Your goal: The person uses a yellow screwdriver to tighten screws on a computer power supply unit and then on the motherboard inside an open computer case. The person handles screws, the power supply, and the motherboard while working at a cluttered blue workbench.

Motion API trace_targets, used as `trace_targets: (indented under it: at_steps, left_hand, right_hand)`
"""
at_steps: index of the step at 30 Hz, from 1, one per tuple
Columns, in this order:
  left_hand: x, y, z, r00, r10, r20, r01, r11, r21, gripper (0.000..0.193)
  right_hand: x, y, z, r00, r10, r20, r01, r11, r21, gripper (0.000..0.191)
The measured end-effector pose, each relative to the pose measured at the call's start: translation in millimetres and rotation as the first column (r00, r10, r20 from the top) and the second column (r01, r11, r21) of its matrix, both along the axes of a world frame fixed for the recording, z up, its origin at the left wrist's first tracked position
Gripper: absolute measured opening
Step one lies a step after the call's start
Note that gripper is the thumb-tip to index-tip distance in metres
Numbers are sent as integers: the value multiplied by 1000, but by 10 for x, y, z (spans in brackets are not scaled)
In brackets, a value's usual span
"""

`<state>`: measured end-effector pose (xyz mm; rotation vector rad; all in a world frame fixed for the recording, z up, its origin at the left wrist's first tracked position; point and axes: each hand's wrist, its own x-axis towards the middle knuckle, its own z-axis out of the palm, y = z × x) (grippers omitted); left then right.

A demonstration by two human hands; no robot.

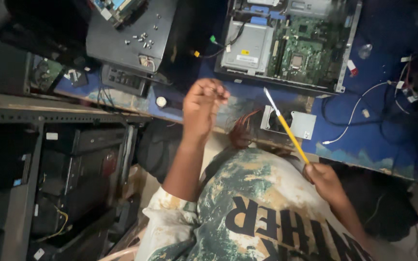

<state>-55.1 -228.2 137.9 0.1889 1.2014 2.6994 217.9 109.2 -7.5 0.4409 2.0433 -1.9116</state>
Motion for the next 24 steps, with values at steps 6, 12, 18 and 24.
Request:
trace_targets:
  at_steps: [6, 12, 18, 24]
  left_hand:
    - [15, 228, -148, 989, -148, 12, 149, 988, -50, 13]
    - [100, 380, -193, 968, -252, 5, 251, 959, -132, 12]
    - [77, 498, -196, 943, -327, 62, 329, 944, -21, 13]
    - [75, 562, -188, 927, -375, -3, 374, 924, -79, 12]
  right_hand:
    - [-5, 31, 354, 999, 41, 20, -42, 998, 52, 39]
    - [-65, 0, 559, 994, 103, -43, -94, 981, 172, 35]
    - [-21, -1, 574, 998, 22, 60, -30, 991, 132, 39]
    - [48, 66, 531, 999, -13, 46, 9, 997, 79, 37]
